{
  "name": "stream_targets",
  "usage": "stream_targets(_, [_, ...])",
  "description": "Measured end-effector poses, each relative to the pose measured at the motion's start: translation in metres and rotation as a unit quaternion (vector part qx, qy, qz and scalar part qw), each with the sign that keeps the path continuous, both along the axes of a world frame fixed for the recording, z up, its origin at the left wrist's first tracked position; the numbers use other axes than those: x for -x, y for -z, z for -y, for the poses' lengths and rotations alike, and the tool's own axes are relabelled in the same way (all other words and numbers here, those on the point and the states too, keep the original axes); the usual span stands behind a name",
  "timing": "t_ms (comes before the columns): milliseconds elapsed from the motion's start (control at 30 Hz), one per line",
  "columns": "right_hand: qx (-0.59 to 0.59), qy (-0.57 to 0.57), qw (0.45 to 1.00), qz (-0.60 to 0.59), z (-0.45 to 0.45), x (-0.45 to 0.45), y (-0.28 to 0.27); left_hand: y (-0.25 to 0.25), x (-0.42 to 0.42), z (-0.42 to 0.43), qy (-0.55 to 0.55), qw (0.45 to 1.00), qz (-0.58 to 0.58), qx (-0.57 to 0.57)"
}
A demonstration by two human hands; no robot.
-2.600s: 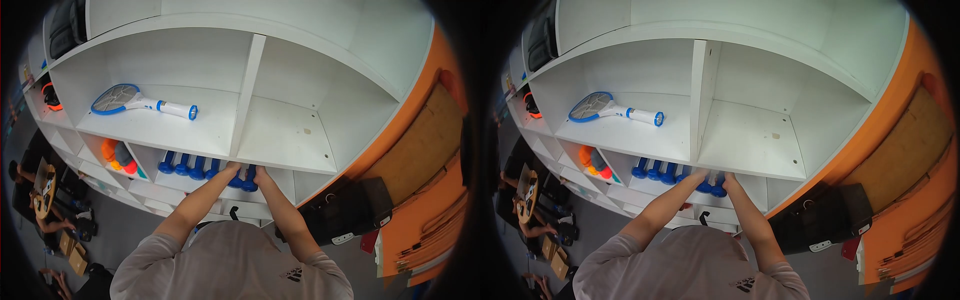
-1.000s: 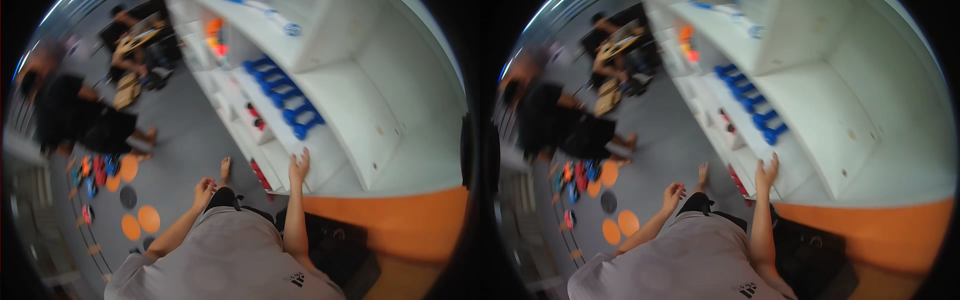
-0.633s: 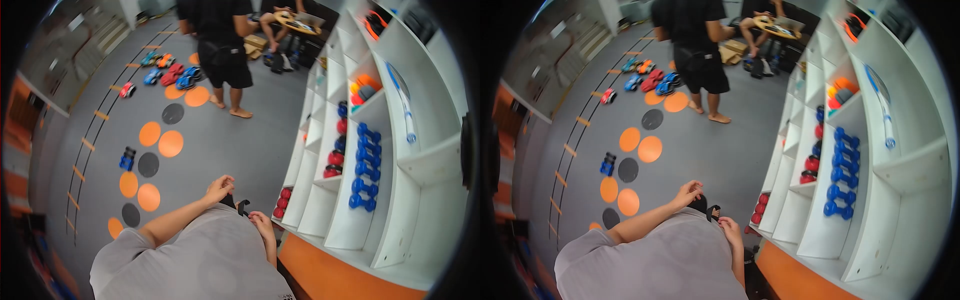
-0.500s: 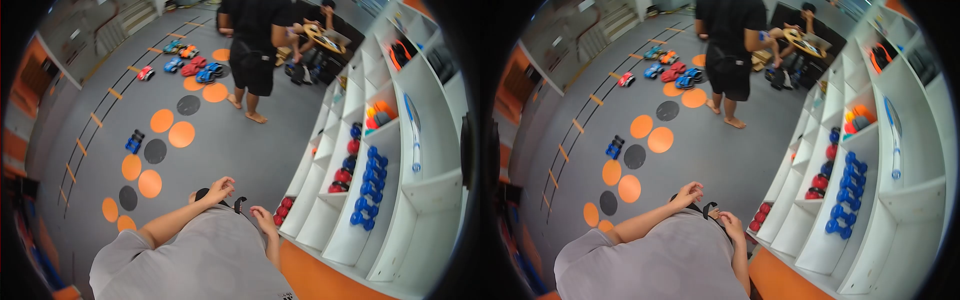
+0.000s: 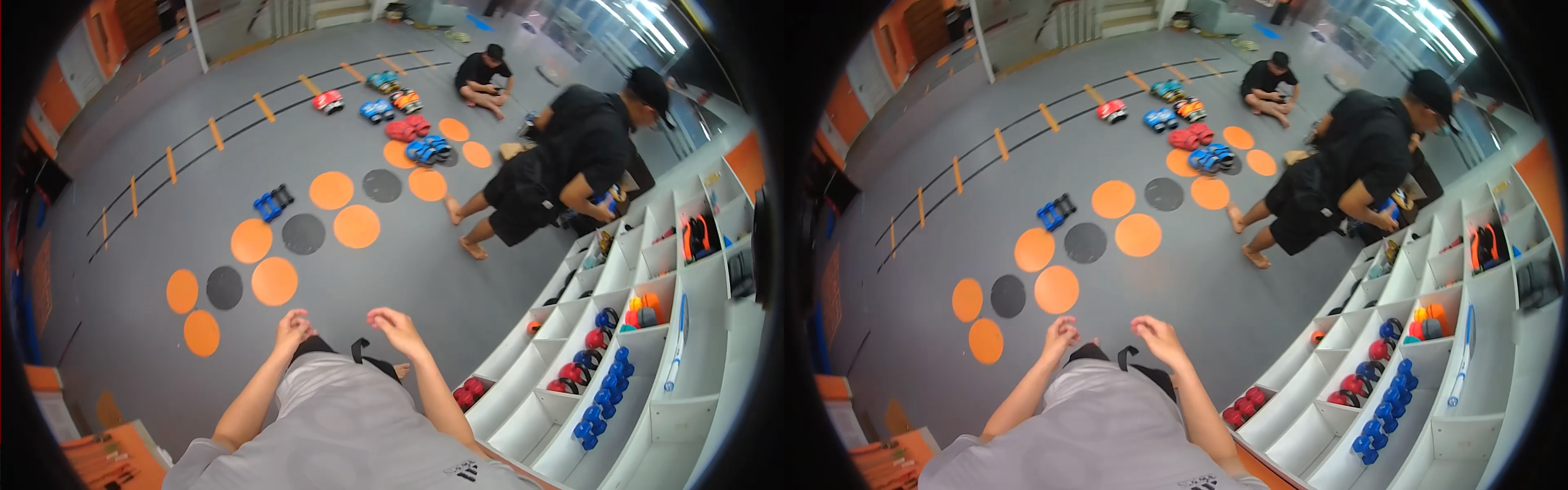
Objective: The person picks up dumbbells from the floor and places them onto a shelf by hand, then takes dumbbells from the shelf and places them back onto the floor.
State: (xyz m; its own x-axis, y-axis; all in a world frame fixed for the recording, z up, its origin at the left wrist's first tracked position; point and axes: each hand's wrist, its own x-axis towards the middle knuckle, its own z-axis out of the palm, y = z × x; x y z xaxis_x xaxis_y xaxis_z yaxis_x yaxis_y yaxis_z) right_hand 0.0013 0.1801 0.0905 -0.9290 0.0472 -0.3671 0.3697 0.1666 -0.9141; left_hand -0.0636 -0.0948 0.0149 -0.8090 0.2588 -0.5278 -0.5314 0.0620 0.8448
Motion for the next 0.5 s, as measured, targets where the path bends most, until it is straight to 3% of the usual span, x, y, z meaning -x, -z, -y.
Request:
stream_targets(100, [0.058, -0.038, 0.997, -0.018, 0.068, 0.054, 0.017, 0.000, 0.036, 0.058, -0.027, 0.998, -0.062, 0.014])
stream_targets(300, [0.052, -0.099, 0.992, 0.065, 0.150, 0.120, 0.040, -0.093, 0.106, 0.130, -0.070, 0.979, -0.182, -0.064])
stream_targets(400, [0.045, -0.106, 0.989, 0.089, 0.174, 0.157, 0.049, -0.075, 0.140, 0.156, -0.059, 0.975, -0.201, -0.074])
stream_targets(500, [0.126, -0.128, 0.983, 0.041, 0.198, 0.209, 0.030, -0.056, 0.168, 0.168, -0.071, 0.987, -0.147, 0.006])
